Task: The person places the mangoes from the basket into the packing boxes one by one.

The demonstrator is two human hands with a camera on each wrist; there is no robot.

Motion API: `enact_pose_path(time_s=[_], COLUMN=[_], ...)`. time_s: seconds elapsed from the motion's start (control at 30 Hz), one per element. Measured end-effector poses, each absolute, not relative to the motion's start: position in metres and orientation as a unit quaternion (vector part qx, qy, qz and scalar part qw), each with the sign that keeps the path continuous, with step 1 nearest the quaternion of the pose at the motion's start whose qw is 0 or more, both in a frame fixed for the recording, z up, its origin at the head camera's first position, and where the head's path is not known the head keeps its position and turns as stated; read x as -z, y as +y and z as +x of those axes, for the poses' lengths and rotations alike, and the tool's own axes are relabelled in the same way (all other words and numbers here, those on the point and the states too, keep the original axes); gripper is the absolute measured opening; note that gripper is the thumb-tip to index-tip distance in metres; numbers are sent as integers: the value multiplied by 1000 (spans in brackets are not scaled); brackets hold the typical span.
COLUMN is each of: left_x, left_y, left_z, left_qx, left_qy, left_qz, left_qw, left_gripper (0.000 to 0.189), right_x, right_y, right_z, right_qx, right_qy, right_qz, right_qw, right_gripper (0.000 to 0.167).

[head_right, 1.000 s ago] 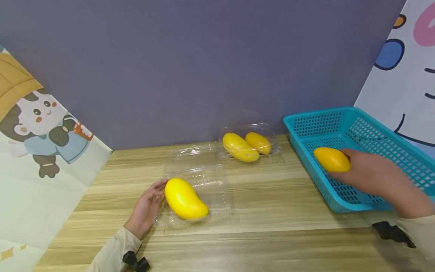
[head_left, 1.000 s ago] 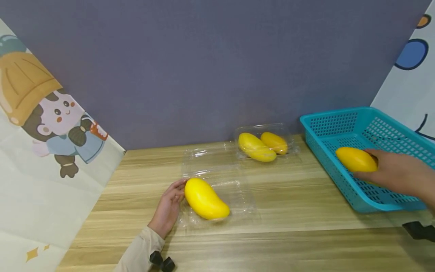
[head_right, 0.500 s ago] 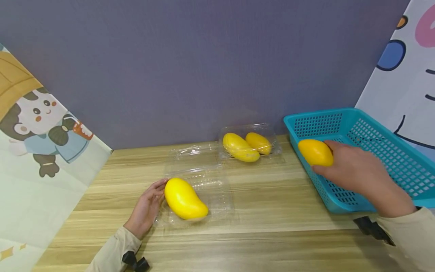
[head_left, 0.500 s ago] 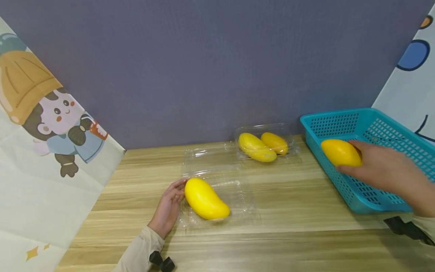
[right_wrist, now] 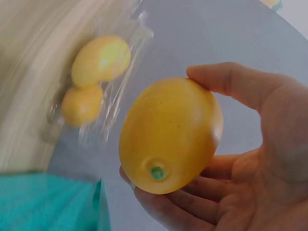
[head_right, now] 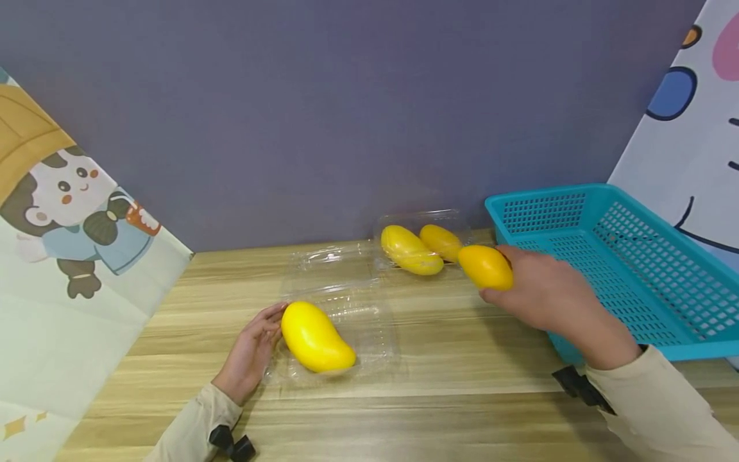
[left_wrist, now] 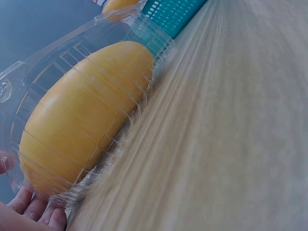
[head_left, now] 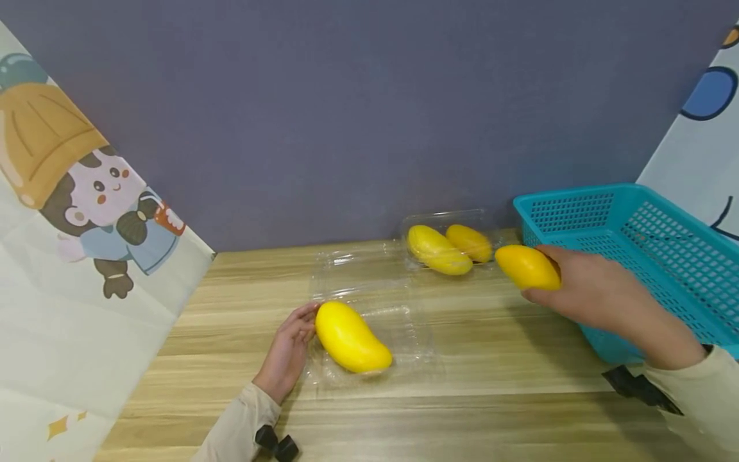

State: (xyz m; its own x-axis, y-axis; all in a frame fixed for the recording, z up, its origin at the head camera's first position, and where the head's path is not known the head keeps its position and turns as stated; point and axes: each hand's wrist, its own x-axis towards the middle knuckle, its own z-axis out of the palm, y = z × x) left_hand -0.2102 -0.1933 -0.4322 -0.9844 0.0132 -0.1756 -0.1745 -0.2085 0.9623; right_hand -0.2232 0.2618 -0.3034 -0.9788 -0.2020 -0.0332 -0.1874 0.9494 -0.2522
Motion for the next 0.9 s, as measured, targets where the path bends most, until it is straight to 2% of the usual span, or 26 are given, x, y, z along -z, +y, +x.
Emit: enact_pose_path(time_s=[0.27,0.47,0.9], left_x=[433,434,433], left_y=[-193,-195,-197], left_z=[-211,-208,-212], left_qx=[-772,-769,-783], left_qy=[629,634,615], left_qz=[-67,-56,-67], left_qw=[55,55,61], left_gripper=[49,49,48], right_x=[313,322,332], right_y=[220,185,131], right_z=[-222,-219,-215], right_qx=[146,161,194], right_qy=[980,973,957], right_qz=[-133,-167,-215], right_qw=[24,-12,-11], right_gripper=[83,71,69])
